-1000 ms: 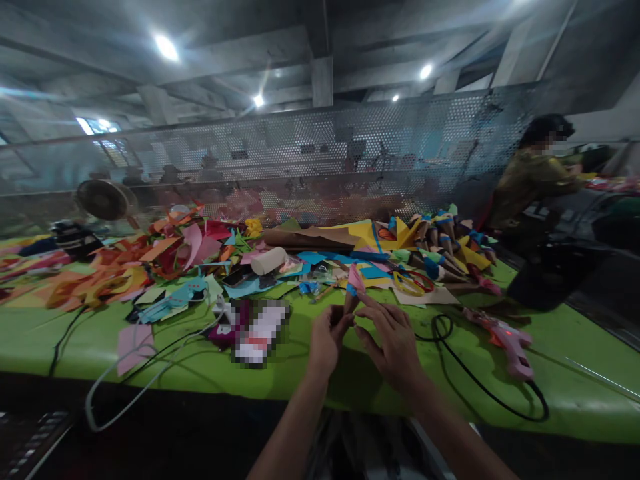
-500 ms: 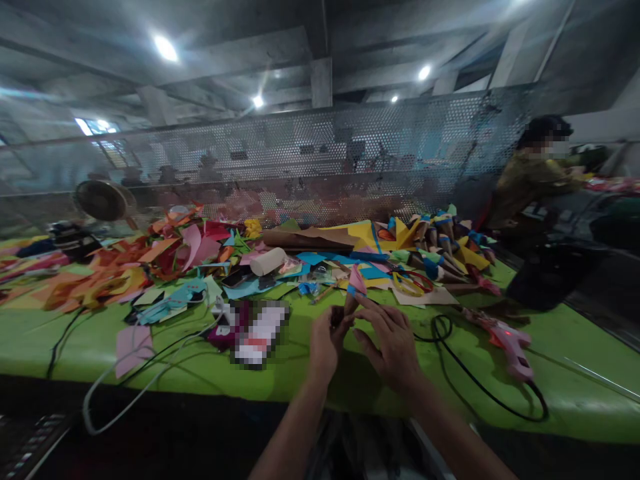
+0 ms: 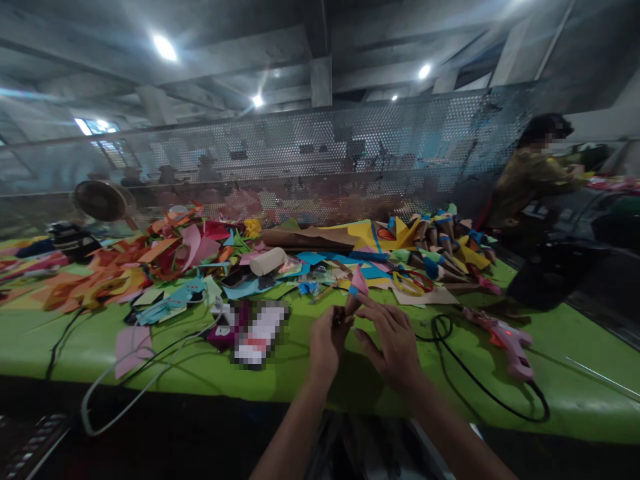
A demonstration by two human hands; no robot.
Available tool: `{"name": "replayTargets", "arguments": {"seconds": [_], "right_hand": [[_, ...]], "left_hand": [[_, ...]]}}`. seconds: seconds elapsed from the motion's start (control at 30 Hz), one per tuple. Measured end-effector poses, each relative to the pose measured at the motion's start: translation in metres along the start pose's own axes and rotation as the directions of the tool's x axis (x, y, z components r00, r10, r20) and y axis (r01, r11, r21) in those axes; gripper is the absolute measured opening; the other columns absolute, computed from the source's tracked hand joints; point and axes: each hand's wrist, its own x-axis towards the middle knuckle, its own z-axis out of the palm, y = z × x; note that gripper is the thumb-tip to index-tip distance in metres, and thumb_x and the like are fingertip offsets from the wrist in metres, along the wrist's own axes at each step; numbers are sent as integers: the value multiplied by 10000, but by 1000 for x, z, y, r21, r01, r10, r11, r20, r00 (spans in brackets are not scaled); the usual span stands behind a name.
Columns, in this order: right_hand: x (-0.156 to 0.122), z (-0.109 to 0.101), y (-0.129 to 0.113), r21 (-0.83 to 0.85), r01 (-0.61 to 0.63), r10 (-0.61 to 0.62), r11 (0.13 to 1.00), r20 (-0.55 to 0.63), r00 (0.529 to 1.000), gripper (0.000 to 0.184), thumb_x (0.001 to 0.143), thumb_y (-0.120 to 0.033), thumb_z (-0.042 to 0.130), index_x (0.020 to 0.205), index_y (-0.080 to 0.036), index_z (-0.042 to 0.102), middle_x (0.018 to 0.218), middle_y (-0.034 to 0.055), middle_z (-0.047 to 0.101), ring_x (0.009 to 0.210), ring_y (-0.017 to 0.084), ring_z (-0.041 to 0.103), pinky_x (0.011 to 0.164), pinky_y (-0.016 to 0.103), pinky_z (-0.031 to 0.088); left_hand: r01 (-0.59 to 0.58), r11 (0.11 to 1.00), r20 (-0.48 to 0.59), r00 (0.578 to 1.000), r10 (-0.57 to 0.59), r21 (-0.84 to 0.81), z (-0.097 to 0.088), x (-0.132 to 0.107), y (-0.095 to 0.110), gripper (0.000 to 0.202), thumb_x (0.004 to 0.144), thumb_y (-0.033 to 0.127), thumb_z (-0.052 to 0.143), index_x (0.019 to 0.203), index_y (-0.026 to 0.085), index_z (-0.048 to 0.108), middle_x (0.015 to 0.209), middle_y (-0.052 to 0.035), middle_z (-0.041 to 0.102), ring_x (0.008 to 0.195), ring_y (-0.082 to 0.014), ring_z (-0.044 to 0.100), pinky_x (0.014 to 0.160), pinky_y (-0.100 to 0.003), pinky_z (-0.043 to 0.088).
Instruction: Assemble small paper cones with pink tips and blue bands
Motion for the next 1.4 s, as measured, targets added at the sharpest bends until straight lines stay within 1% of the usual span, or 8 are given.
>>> {"name": "replayTargets", "arguments": {"seconds": [0.17, 0.4, 0.53, 0.7, 0.9, 1.07, 1.3, 1.4], "right_hand": [[1, 1, 0, 4, -19, 19, 1000, 8, 1000, 205, 934, -265, 534, 1132, -217, 560, 1335, 90, 609, 1125, 262, 547, 919, 403, 389], [-1, 2, 5, 6, 16, -16, 1000, -15, 1000, 212, 935, -276, 526, 1138, -223, 561, 1313, 90, 624, 1093, 259, 581, 923, 409, 398], [-2, 4, 8, -24, 18, -19, 1000, -23, 1000, 219, 932, -306, 536, 1132, -223, 569, 1275, 98, 645, 1090, 275, 580, 922, 420, 400], [-2, 4, 9, -4, 10, -10, 1000, -34, 999, 215, 931, -300, 541, 1129, -222, 572, 1310, 99, 625, 1083, 268, 592, 917, 416, 410], [-1, 3, 8, -17, 12, -13, 1000, -32, 999, 234, 926, -303, 551, 1143, -218, 574, 1281, 106, 641, 1090, 273, 588, 931, 421, 408], [0, 2, 6, 5, 13, -13, 1000, -8, 1000, 243, 921, -262, 536, 1160, -225, 565, 1325, 98, 616, 1106, 266, 585, 933, 424, 405], [0, -1, 2, -15, -11, 11, 1000, 31, 999, 246, 928, -272, 514, 1163, -234, 575, 1353, 88, 600, 1106, 270, 566, 911, 420, 400], [2, -3, -2, -37, -5, 8, 999, 95, 995, 231, 923, -260, 522, 1143, -248, 590, 1390, 60, 574, 1107, 266, 554, 896, 411, 397]], "left_hand": [[-96, 983, 84, 993, 84, 158, -3, -3, 1, 171, 848, 305, 600, 773, 154, 631, 674, 9, 566, 637, -127, 497, 620, -235, 384], [-13, 998, 70, 998, 9, 60, -1, -1, -1, 252, 846, 360, 629, 730, 141, 582, 640, 17, 542, 599, -109, 460, 567, -225, 343], [-36, 992, 75, 997, 27, 122, -2, -2, 4, 274, 850, 359, 629, 695, 142, 565, 622, 31, 490, 590, -96, 412, 551, -226, 296], [-7, 999, 61, 998, 4, 48, 0, -1, -3, 274, 837, 372, 646, 703, 146, 569, 611, 34, 490, 563, -92, 393, 531, -231, 282], [-3, 996, 101, 995, -6, 92, -2, -2, -2, 272, 850, 406, 640, 773, 145, 629, 651, 15, 554, 598, -109, 457, 561, -235, 321], [74, 993, 106, 992, -64, -89, -2, -1, -3, 278, 825, 415, 665, 786, 143, 628, 683, -16, 633, 636, -145, 565, 605, -246, 401], [141, 957, 94, 988, -121, -253, 2, 3, -8, 381, 719, 500, 748, 742, 141, 625, 667, -18, 640, 625, -142, 573, 609, -252, 428], [185, 953, 131, 979, -158, -240, 0, 3, -2, 393, 724, 511, 741, 782, 135, 642, 706, -43, 671, 663, -160, 606, 629, -261, 450]]}}
